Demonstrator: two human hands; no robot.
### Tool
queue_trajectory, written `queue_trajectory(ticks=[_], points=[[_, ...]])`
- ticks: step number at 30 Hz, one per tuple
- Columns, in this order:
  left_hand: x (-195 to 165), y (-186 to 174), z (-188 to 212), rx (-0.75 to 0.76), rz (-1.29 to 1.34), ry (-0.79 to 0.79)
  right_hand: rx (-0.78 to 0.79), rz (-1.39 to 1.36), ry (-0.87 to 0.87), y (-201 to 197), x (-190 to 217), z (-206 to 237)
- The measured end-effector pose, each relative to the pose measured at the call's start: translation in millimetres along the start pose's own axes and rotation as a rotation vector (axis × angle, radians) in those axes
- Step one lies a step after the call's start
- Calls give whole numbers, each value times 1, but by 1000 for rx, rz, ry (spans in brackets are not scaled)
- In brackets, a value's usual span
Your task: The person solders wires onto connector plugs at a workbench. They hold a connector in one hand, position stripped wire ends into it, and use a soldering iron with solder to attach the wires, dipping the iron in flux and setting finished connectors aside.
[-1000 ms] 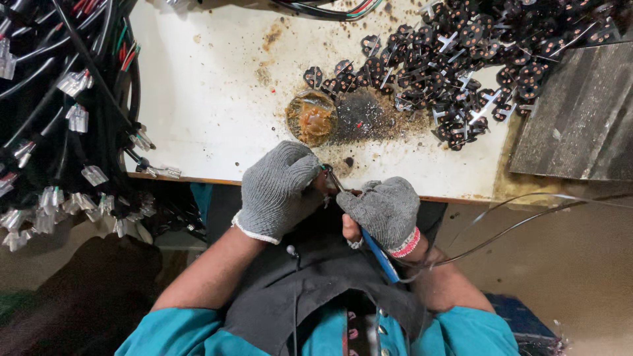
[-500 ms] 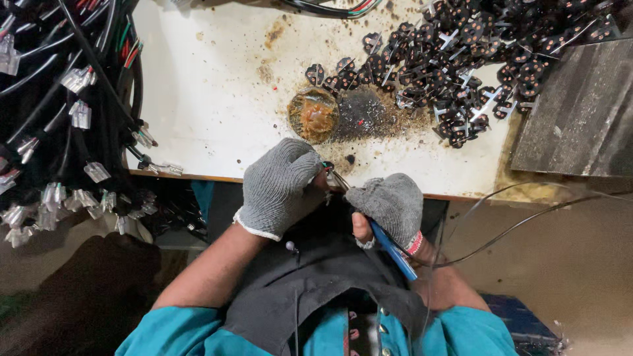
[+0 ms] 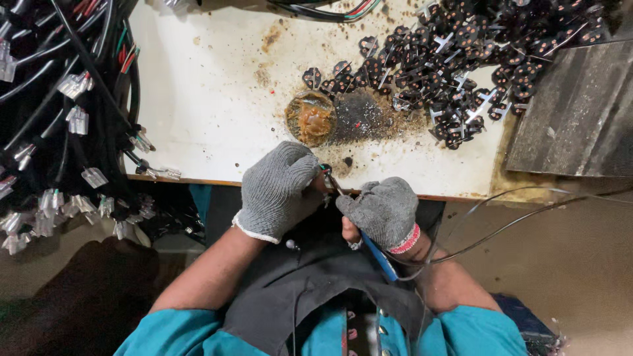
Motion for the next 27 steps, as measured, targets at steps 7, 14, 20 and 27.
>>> queue_trajectory(ticks=[7,14,20,27], points=[[0,-1,1,11,6,-16,-80,128,-100,-5,8,0],[1,0,0,4,-7,-9,-116,72,-115,-18,12,-5],[-1,-1,0,-19,-14,6,-377,-378,-1,-66,21,-4],[-1,-1,-1,0,-20,5,-205,-833,332,-52,-7,-7]])
Point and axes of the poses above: each hand's wrist, its own z-axis away from the middle knuckle, its own y-axis out of the palm, x = y × z, the point moved 7 cm from there along -z, towards the middle knuckle, and after that the axes turned 14 degrees about y, right-handed, at the moved point
